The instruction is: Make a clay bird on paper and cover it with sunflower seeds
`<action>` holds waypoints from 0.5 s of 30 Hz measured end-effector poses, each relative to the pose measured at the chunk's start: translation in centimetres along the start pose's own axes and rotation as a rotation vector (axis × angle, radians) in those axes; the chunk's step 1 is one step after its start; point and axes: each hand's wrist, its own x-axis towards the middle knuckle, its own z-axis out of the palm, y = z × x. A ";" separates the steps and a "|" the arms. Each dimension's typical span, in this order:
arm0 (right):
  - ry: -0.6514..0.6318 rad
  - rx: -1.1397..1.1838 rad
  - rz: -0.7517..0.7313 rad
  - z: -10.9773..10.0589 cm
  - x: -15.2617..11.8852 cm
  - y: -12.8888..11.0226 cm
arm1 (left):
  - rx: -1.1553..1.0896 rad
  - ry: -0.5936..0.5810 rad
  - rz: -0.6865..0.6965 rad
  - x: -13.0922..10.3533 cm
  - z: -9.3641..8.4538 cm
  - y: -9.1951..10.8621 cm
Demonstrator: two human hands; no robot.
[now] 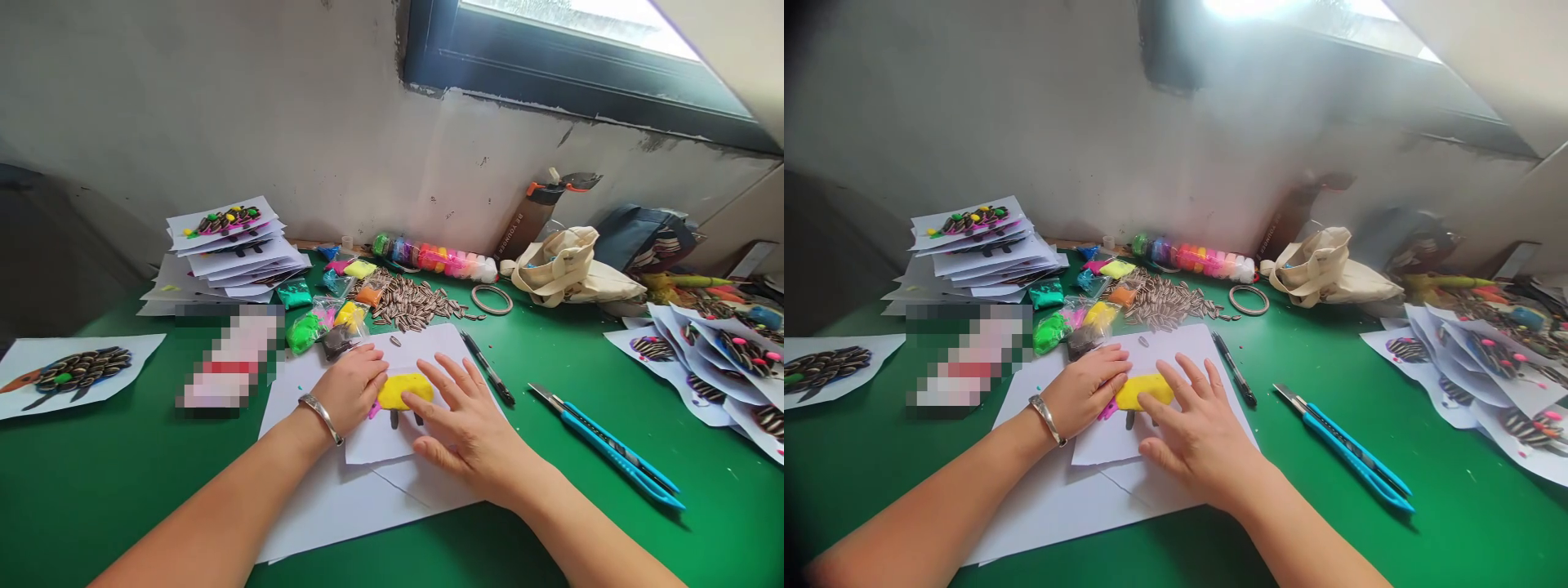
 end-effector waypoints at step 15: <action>-0.022 -0.031 0.057 0.7 0.4 0.2 | -0.020 0.010 -0.009 0.0 0.1 0.0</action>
